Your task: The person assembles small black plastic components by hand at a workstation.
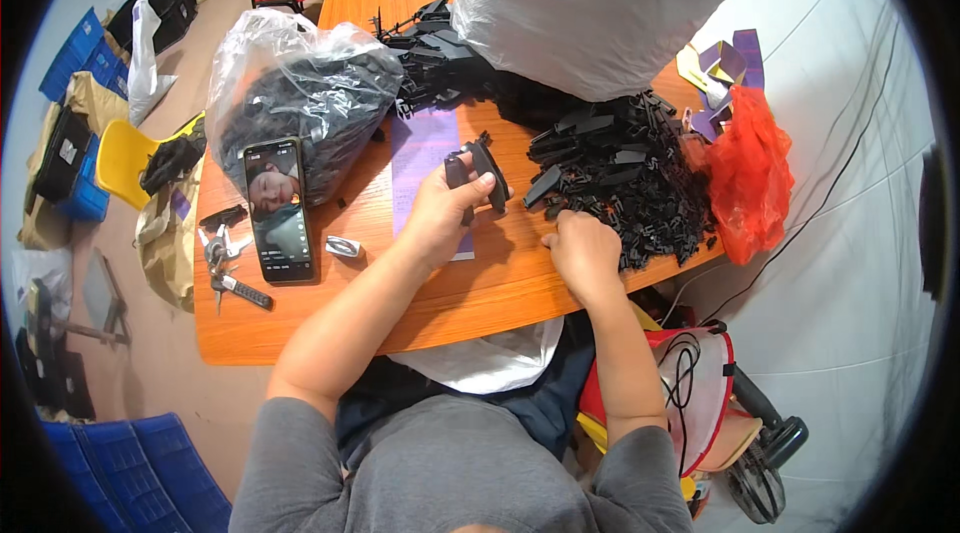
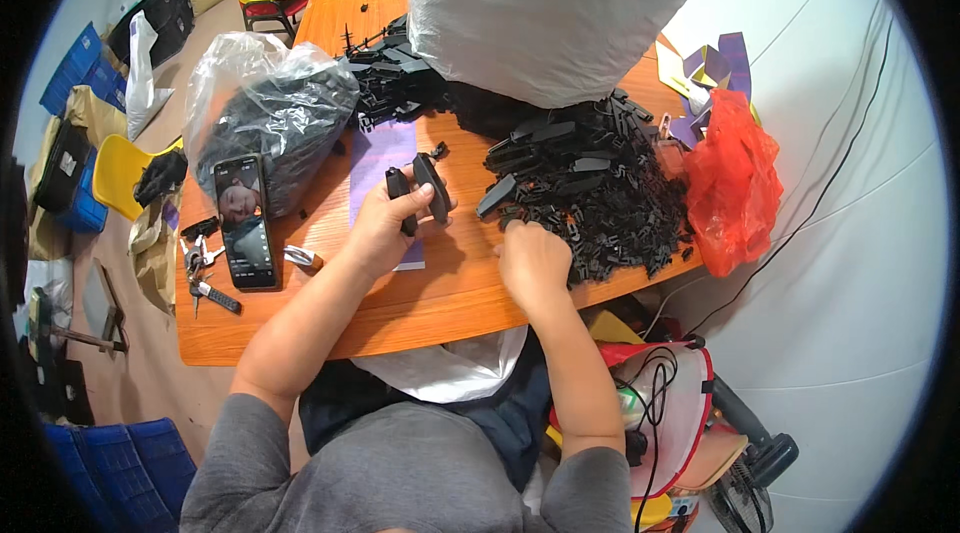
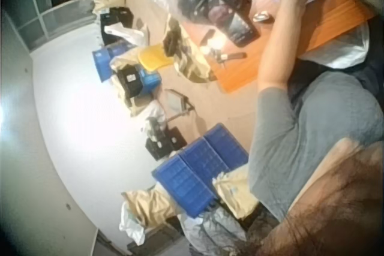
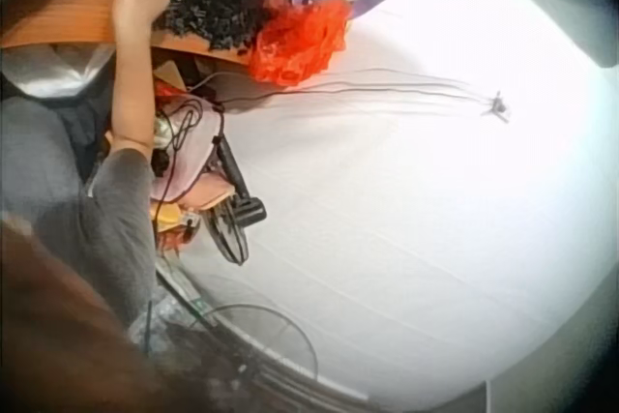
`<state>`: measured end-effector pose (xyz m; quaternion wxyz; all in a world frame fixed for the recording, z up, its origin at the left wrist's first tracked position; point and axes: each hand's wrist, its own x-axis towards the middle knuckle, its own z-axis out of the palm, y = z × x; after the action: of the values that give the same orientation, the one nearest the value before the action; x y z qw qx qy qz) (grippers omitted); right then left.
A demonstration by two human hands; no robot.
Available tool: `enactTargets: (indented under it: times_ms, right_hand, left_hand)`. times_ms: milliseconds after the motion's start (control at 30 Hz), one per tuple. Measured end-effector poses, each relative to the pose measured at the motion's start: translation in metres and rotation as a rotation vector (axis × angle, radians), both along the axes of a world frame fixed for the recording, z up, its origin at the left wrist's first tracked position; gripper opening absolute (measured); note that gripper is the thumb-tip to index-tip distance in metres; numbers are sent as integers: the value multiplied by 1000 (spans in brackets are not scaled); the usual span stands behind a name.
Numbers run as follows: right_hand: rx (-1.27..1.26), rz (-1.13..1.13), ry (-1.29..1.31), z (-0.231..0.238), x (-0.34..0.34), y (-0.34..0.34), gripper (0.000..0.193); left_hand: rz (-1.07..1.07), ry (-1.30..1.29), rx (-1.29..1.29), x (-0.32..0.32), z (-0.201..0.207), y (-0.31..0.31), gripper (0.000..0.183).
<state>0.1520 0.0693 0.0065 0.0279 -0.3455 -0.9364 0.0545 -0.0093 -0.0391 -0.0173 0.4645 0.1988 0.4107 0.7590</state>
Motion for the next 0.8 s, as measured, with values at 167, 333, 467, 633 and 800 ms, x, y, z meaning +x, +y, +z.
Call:
enactTargets:
  times_ms: [167, 333, 467, 633, 800]
  right_hand:
    - [-364, 39, 569, -12, -10, -3, 12]
    - [-1114, -155, 981, 5, -25, 1, 14]
    - [-1437, -127, 1056, 1, -30, 4, 19]
    - [-1388, -111, 757, -1, -11, -7, 23]
    - [-584, 281, 495, -17, 3, -16, 12]
  left_hand:
    - [-31, -110, 2, 4, 5, -2, 26]
    - [-125, -210, 38, 3, -1, -3, 33]
    - [-147, -239, 65, 8, 7, -8, 31]
    - [-108, -236, 58, 2, 1, -3, 25]
    - [-66, -190, 61, -1, -3, 1, 23]
